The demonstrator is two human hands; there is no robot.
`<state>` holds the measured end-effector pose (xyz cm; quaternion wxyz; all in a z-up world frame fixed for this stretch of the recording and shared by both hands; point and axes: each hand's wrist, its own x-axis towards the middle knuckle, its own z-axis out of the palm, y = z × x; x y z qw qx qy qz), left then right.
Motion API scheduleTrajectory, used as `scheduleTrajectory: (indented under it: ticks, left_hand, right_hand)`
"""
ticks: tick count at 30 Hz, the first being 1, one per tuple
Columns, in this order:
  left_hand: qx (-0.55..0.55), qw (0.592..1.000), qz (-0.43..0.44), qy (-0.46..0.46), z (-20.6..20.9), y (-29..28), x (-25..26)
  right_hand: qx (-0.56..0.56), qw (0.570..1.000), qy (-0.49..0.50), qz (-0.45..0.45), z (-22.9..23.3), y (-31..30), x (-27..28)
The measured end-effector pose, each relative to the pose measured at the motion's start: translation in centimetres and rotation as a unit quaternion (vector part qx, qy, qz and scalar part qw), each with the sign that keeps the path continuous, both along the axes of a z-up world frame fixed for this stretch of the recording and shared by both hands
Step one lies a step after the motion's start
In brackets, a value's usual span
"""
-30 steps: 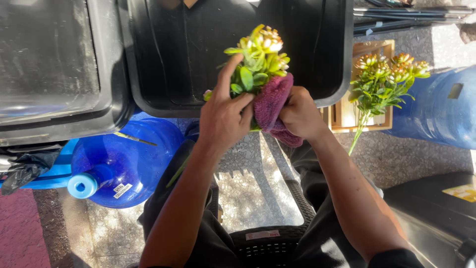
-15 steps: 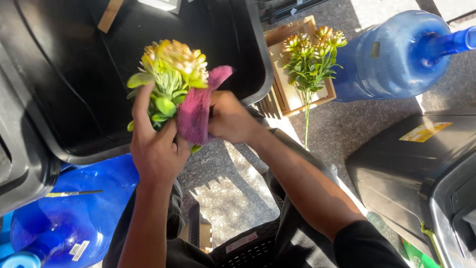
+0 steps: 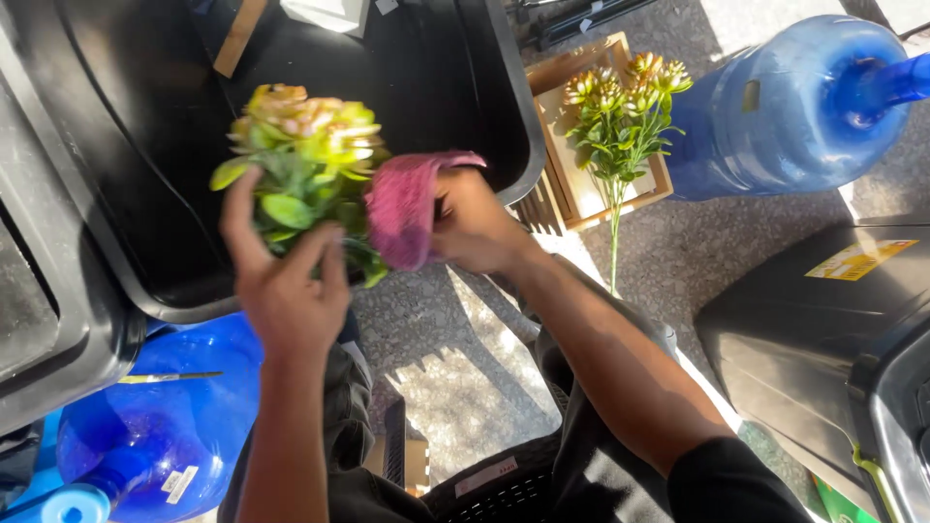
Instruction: Cleaning and wiping down artificial flowers with a cloth.
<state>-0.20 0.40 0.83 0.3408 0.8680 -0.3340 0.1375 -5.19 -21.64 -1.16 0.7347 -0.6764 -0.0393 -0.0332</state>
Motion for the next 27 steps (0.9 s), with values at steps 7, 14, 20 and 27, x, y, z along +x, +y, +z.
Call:
scheduleTrajectory:
  ticks: [7,14,20,27]
  left_hand:
    - [0.005,0.999,0.003,0.037,0.7,-1.3,-1.0]
    - [-0.02,0.999,0.034,0.023,0.8,0.0,-1.0]
    - [-0.011,0.998,0.048,0.032,0.3,-0.8,-1.3]
    - [0.013,0.999,0.029,-0.014,-0.5,-1.8,-1.6]
  right_hand:
    - [-0.075,0.995,-0.058,-0.03,-3.1,1.4,0.0]
    - [0.193,0.969,0.042,-0.148,-2.8,-2.9,0.2]
    - [0.025,0.999,-0.016,-0.041,-1.4,0.3,0.0]
    - [0.114,0.992,0.013,-0.053,-4.0,2.4,-0.1]
